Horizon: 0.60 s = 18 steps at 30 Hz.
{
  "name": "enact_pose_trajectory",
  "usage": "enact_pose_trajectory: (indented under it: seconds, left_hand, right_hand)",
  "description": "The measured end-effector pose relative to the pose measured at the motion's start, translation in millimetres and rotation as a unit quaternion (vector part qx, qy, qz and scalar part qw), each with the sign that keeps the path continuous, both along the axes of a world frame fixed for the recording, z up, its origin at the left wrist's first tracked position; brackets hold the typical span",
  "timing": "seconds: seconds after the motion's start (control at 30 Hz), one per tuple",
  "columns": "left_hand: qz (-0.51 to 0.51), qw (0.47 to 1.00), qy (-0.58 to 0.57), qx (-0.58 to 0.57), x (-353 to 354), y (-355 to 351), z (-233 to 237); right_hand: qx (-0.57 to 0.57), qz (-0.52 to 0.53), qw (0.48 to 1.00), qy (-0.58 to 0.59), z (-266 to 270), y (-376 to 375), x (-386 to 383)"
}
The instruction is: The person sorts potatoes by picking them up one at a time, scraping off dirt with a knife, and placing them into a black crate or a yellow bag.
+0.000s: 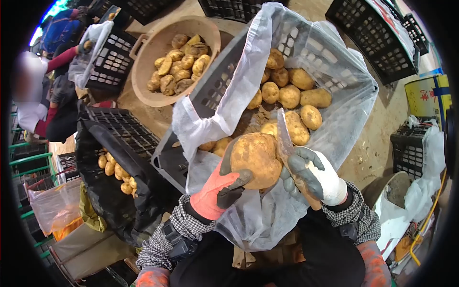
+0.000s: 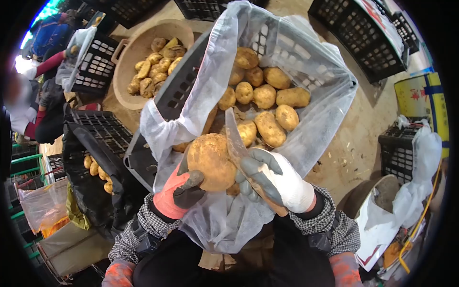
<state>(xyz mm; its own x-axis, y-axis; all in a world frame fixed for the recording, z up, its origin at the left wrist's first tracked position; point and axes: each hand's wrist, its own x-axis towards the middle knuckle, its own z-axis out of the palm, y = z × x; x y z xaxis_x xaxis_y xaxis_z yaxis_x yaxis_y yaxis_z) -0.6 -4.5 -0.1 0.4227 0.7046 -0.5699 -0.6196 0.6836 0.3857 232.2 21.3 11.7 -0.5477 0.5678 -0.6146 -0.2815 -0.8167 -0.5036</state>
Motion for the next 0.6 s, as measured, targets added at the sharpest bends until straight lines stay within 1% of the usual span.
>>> enact_pose_trajectory:
  seconds: [0.03, 0.07, 0.1, 0.13, 0.2, 0.23, 0.27, 0.33, 0.37, 0.4, 0.43, 0.47, 0.5, 0.53, 0.6]
  left_hand:
    - [0.000, 1.000, -0.007, -0.003, 2.0, 1.3, 3.3]
    - [-0.014, 0.999, 0.015, 0.025, 1.6, 3.4, 7.7]
    - [-0.028, 0.997, 0.039, 0.054, 0.4, 5.4, 9.5]
    - [-0.028, 0.997, 0.038, 0.053, -0.2, 5.7, 7.2]
    - [-0.028, 0.994, 0.069, 0.080, -1.0, 5.0, 0.9]
    - [-0.027, 0.994, 0.068, 0.079, -0.5, 5.0, 0.7]
    - [-0.027, 0.992, 0.086, 0.092, 1.3, 4.3, 0.8]
    - [-0.025, 0.989, 0.103, 0.106, 4.8, 3.4, 0.4]
    - [-0.024, 0.983, 0.125, 0.135, 6.2, 3.4, -0.5]
    - [-0.023, 0.975, 0.147, 0.164, 7.7, 3.7, -0.7]
    - [-0.019, 0.975, 0.148, 0.164, 8.7, 4.5, 1.2]
    - [-0.021, 0.982, 0.132, 0.137, 9.1, 5.7, 4.6]
    - [-0.022, 0.987, 0.118, 0.108, 8.4, 5.0, 7.7]
    - [-0.015, 0.986, 0.126, 0.109, 6.9, 2.6, 5.8]
    - [-0.024, 0.988, 0.101, 0.115, 2.0, -3.6, 1.0]
  right_hand:
    - [0.017, 0.027, 0.999, -0.027, 0.9, 2.5, -0.5]
    - [0.036, 0.056, 0.997, -0.050, 2.0, 5.8, -2.5]
    - [0.052, 0.094, 0.988, -0.109, 4.8, 9.6, -4.7]
    - [0.051, 0.094, 0.988, -0.110, 3.8, 10.5, -3.7]
    - [0.191, 0.213, 0.949, -0.131, -0.3, 11.5, 1.3]
    - [0.241, 0.268, 0.926, -0.114, -2.5, 14.9, 2.7]
    - [0.240, 0.270, 0.925, -0.114, -9.7, 13.3, 5.6]
    - [0.394, 0.294, 0.859, -0.143, -18.1, 10.4, 4.6]
    - [0.223, 0.177, 0.954, -0.088, -7.7, 4.1, 6.0]
    - [0.225, 0.180, 0.954, -0.088, -6.4, 3.8, 2.5]
    - [0.186, 0.080, 0.976, -0.081, -5.6, 3.8, -0.4]
    - [0.145, -0.018, 0.987, -0.071, -5.4, 4.5, -2.3]
    - [0.129, -0.001, 0.988, -0.086, 0.4, 5.9, -3.1]
    - [0.132, 0.006, 0.988, -0.079, 2.2, 6.1, -4.1]
    - [0.134, -0.052, 0.980, -0.135, 2.4, 3.7, -6.4]
